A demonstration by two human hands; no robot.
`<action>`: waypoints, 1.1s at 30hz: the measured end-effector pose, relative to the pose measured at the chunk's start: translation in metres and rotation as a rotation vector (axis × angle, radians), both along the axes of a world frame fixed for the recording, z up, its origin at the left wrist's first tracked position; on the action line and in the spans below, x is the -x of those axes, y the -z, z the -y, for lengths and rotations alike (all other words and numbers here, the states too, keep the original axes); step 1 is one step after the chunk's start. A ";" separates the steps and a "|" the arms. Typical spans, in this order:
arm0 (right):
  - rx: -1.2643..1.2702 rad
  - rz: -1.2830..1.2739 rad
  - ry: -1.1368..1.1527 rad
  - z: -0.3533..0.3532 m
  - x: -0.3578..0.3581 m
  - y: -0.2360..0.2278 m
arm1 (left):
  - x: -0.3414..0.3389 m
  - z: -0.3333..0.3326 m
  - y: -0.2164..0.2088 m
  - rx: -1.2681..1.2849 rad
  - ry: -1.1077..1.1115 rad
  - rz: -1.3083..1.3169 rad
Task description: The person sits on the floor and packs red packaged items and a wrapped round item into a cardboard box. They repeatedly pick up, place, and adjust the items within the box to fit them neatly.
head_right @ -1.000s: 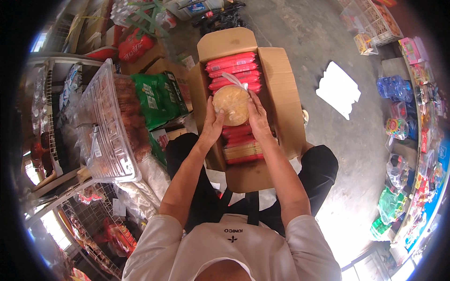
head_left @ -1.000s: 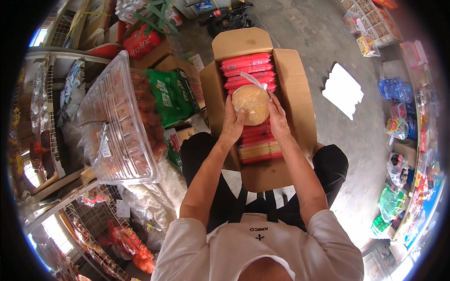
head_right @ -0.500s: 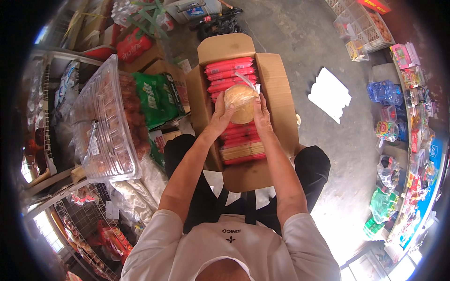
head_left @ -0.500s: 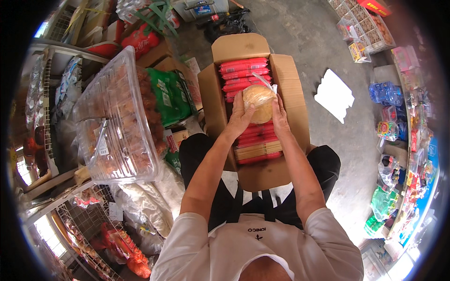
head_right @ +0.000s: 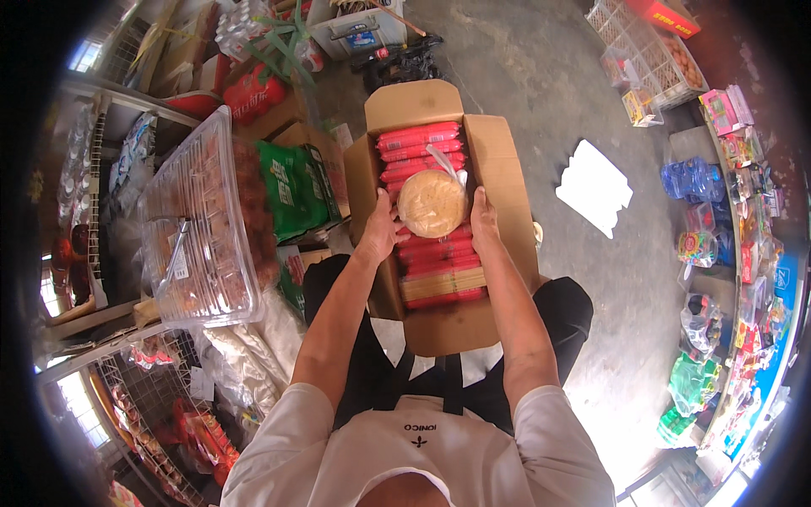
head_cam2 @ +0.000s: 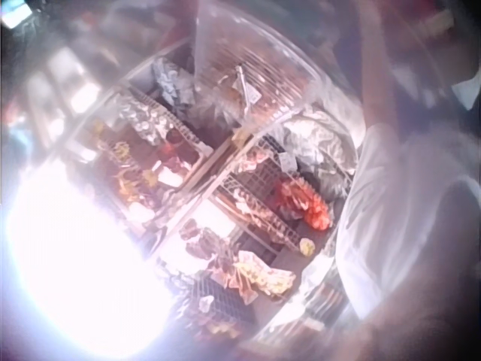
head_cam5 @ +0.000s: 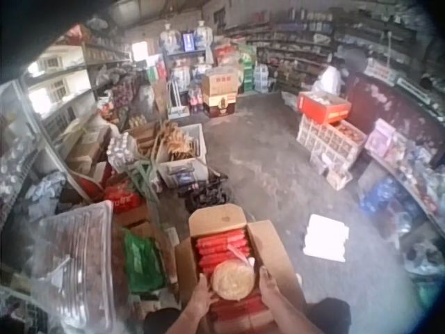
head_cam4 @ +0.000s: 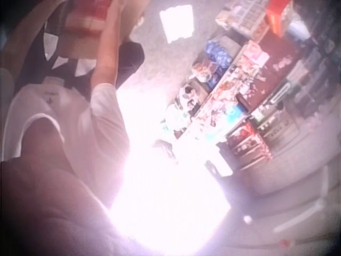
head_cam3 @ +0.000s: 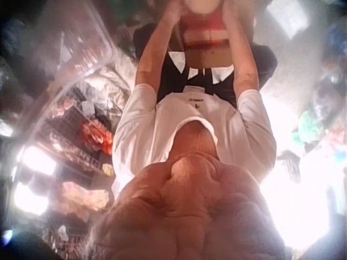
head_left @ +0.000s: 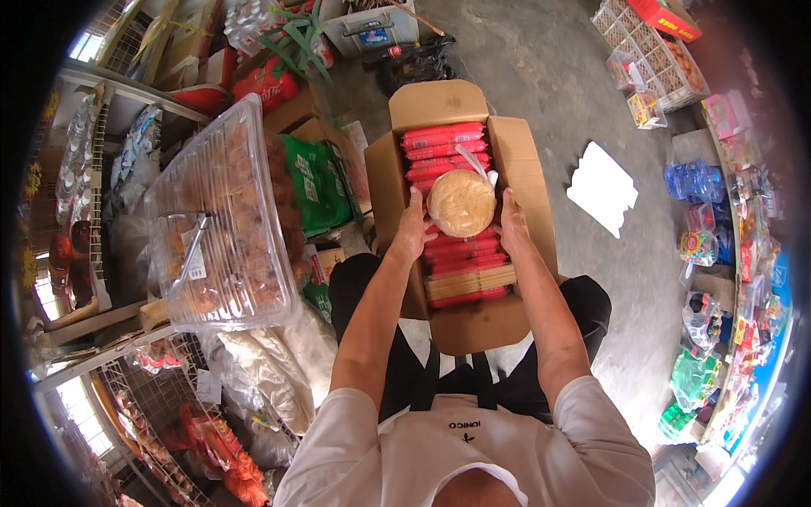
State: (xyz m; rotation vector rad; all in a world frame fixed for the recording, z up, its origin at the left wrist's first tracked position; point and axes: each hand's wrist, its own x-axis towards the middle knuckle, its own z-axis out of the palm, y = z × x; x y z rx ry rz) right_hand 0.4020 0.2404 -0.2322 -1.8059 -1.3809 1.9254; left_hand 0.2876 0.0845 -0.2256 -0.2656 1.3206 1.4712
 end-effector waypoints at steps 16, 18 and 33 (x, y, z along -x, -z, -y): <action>-0.860 -0.247 -0.337 0.026 -0.012 -0.023 | -0.001 -0.018 0.049 -0.161 -0.195 -0.089; -0.997 -0.217 -0.371 0.035 -0.022 -0.023 | 0.008 -0.026 0.066 -0.132 -0.190 -0.135; -0.817 -0.217 -0.429 0.062 -0.042 -0.010 | 0.038 -0.019 0.059 -0.087 -0.171 -0.369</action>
